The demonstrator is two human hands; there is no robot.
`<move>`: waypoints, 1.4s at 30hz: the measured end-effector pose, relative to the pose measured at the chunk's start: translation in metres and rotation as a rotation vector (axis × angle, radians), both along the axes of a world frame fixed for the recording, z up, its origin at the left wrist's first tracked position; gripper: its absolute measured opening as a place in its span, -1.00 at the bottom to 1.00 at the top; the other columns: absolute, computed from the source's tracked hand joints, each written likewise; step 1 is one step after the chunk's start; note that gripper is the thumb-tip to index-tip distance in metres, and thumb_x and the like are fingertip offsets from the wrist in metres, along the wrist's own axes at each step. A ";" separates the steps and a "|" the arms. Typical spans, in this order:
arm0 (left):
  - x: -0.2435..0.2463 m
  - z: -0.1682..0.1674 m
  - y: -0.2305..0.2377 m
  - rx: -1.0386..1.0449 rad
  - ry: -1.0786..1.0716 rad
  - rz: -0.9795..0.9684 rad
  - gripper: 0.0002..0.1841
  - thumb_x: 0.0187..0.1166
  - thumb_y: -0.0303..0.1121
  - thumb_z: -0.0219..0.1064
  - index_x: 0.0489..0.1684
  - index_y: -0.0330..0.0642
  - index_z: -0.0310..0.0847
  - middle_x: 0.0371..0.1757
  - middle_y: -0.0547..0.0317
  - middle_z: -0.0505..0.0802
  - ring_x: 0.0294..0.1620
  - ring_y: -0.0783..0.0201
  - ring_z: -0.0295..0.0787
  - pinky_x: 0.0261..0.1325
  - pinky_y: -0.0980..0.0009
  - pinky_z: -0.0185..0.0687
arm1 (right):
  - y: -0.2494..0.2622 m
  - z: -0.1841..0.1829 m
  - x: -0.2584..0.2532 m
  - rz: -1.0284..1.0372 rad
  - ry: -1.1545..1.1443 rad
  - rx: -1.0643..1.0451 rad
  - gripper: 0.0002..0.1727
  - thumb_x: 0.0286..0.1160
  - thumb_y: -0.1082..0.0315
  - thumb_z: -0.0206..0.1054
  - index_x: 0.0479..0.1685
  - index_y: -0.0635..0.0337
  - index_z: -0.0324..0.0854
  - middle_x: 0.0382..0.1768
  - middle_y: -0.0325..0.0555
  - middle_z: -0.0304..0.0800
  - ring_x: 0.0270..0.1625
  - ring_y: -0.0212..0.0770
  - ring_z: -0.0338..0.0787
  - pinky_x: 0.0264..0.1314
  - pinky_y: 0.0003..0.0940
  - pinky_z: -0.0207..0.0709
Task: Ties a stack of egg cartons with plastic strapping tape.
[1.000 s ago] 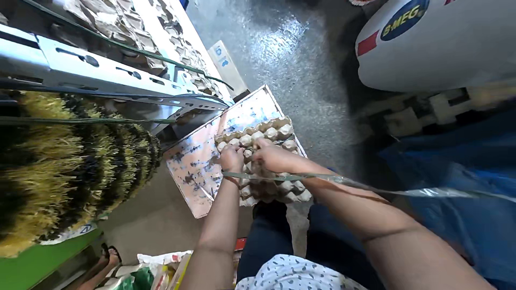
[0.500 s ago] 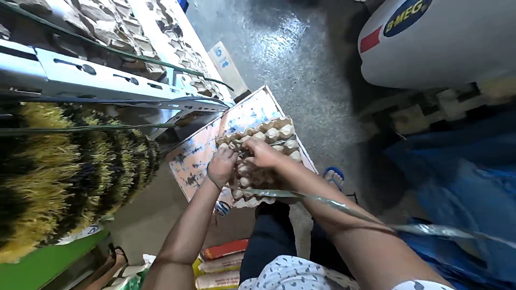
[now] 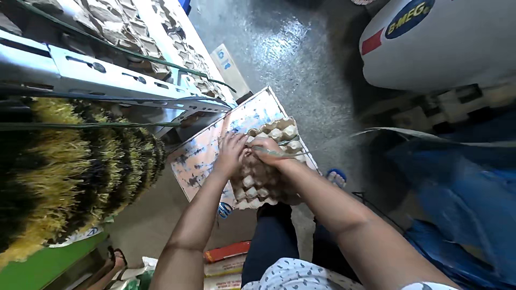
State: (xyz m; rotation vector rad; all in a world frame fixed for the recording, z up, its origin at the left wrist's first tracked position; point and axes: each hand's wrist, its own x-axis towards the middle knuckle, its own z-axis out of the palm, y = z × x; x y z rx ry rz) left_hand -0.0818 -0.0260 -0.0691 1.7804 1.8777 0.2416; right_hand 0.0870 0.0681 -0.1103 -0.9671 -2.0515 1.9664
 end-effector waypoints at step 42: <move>0.043 -0.041 0.000 0.296 -0.092 0.028 -0.81 0.43 -0.64 0.39 -0.06 -0.41 0.80 0.09 -0.16 0.91 0.14 -0.07 0.90 0.29 0.06 0.78 | 0.001 0.004 0.028 -0.097 0.006 0.058 -0.95 0.38 0.60 0.43 -0.38 0.41 0.70 0.35 0.22 0.62 0.34 0.09 0.70 0.38 -0.02 0.62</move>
